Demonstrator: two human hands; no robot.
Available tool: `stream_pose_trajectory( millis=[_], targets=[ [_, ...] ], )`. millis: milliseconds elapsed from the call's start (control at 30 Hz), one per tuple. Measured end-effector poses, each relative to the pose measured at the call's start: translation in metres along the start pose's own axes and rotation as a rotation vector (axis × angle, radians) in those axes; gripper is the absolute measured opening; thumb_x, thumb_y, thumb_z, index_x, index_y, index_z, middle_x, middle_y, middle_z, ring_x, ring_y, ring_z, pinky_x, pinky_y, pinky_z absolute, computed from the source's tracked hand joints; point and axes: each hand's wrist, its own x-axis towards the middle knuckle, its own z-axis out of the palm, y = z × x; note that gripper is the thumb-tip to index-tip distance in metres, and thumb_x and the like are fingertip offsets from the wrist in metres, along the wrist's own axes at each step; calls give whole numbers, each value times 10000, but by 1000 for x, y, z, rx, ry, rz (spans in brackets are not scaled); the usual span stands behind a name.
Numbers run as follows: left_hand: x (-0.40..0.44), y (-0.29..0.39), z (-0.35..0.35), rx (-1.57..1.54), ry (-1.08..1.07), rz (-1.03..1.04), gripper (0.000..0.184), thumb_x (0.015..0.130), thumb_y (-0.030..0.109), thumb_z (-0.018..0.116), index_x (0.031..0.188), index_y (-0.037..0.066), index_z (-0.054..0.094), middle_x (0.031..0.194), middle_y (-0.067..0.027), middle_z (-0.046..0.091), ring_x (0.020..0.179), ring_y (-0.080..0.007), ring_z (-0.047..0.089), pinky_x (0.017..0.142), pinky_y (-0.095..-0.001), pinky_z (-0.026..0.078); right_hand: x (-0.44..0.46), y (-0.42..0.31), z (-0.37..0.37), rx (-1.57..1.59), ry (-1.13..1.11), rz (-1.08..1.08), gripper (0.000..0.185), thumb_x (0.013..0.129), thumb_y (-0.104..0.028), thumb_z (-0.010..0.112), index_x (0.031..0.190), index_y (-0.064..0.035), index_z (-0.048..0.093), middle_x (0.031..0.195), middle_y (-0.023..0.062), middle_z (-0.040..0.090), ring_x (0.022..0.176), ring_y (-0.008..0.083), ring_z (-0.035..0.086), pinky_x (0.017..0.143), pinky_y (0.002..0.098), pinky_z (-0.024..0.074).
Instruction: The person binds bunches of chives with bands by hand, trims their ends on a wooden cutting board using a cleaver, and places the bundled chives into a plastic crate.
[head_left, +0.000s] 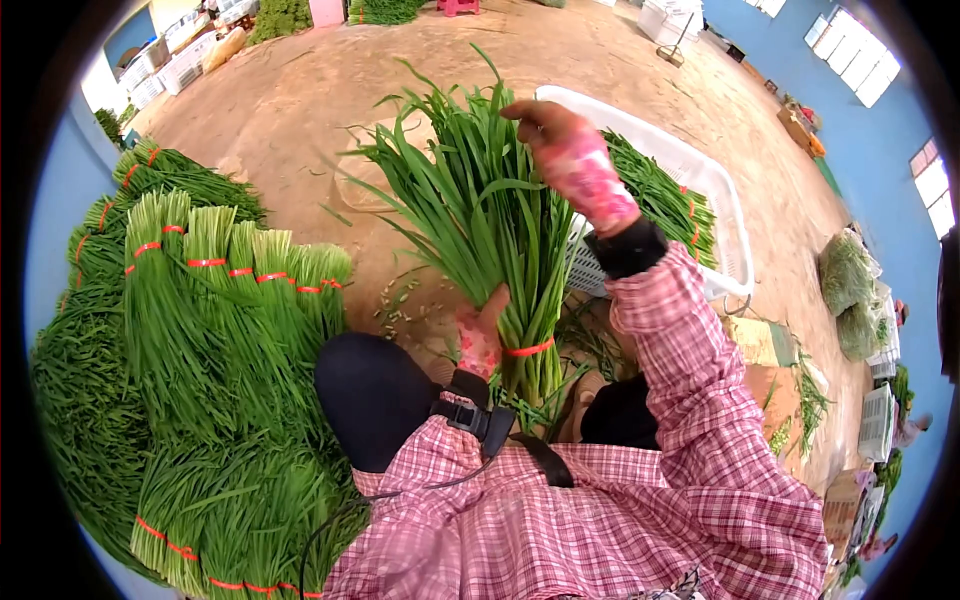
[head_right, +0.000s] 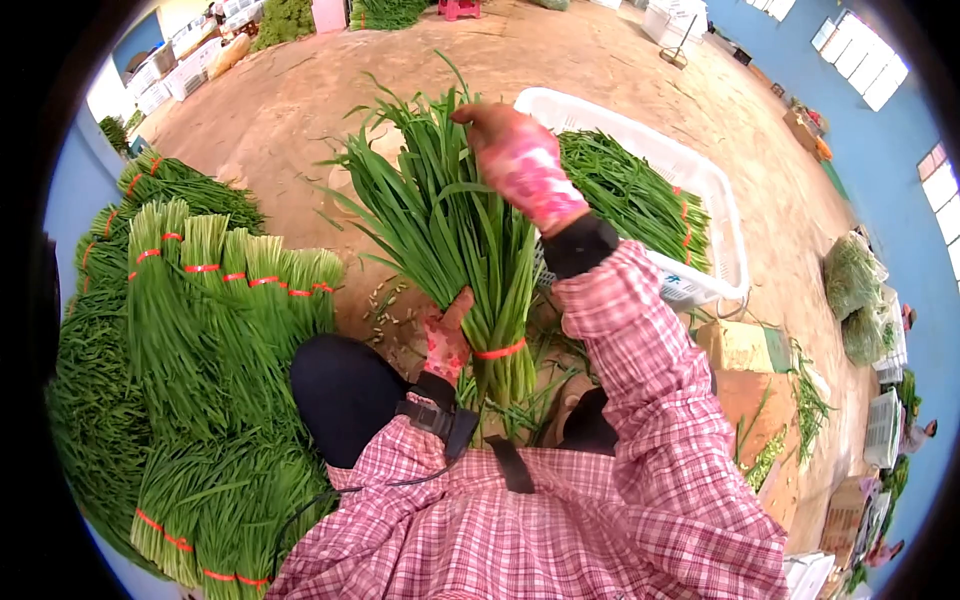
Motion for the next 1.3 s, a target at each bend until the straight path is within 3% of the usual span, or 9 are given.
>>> stream_pose_trajectory(
  millis=[67, 200, 267, 400, 467, 533, 1100, 1200, 1300],
  targets=[
    [-7, 12, 16, -11, -12, -8, 239, 922, 46, 623, 1130, -51, 688, 1151, -90, 686, 975, -163, 650, 881, -299, 507, 1, 5, 11, -548, -122, -106, 283, 849, -93, 663, 1127, -127, 700, 1156, 156, 659, 916, 315, 676, 750, 406, 559],
    [1, -11, 4, -77, 8, 42, 249, 949, 40, 536, 1116, -64, 688, 1240, -132, 648, 1048, -197, 648, 943, -306, 495, 6, 25, 2, 171, -126, 159, 213, 839, -120, 642, 1017, -61, 743, 954, 175, 718, 813, 273, 699, 736, 371, 547],
    [3, -16, -15, 181, -163, 187, 333, 963, 48, 433, 1175, -87, 650, 1293, -174, 615, 1125, -229, 625, 995, -314, 471, 4, 32, -5, 334, -31, 223, 252, 859, -38, 587, 1064, -25, 732, 811, 91, 721, 706, 109, 653, 662, 245, 520],
    [11, -30, -32, 233, -212, 182, 380, 967, 61, 404, 1258, -57, 618, 1314, -152, 612, 1161, -236, 606, 1007, -312, 453, -20, 13, -33, -539, -13, 120, 413, 869, -25, 566, 1242, -171, 666, 1038, 120, 717, 892, 292, 697, 779, 397, 545],
    [11, -25, -27, 419, -208, 227, 371, 969, 67, 423, 1265, -35, 623, 1296, -131, 628, 1149, -227, 610, 990, -310, 453, -22, 5, -31, -287, 183, -263, 420, 840, -39, 559, 1228, -175, 639, 1099, 104, 697, 973, 310, 681, 815, 424, 544],
    [1, -5, -7, 557, -140, 284, 327, 957, 71, 488, 1229, -10, 651, 1215, -119, 669, 1078, -217, 638, 939, -313, 471, -28, -21, -18, 104, -31, -113, 406, 855, -39, 576, 1241, -160, 609, 1101, 77, 701, 984, 306, 671, 825, 427, 534],
    [-7, 13, 17, 723, -30, 350, 195, 903, 134, 662, 1074, 62, 724, 988, -138, 731, 864, -274, 696, 777, -351, 518, -12, 26, -13, -452, -443, -155, 186, 805, -128, 687, 977, -58, 681, 1016, 133, 617, 1001, 356, 611, 827, 447, 502],
    [-11, 23, 20, 627, -71, 250, 247, 929, 71, 648, 1153, -29, 667, 1107, -64, 699, 942, -165, 669, 824, -291, 526, -13, 23, -1, -647, -334, -157, 156, 801, -109, 686, 947, -56, 681, 1033, 142, 621, 986, 352, 616, 801, 443, 509],
    [-7, 20, 25, 300, 53, 166, 264, 864, 160, 721, 1030, -45, 705, 1020, -122, 733, 878, -255, 703, 809, -368, 523, -8, 20, -15, -321, 129, -127, 119, 800, -99, 697, 907, -47, 707, 1066, 112, 659, 968, 334, 649, 822, 426, 529]
  ],
)
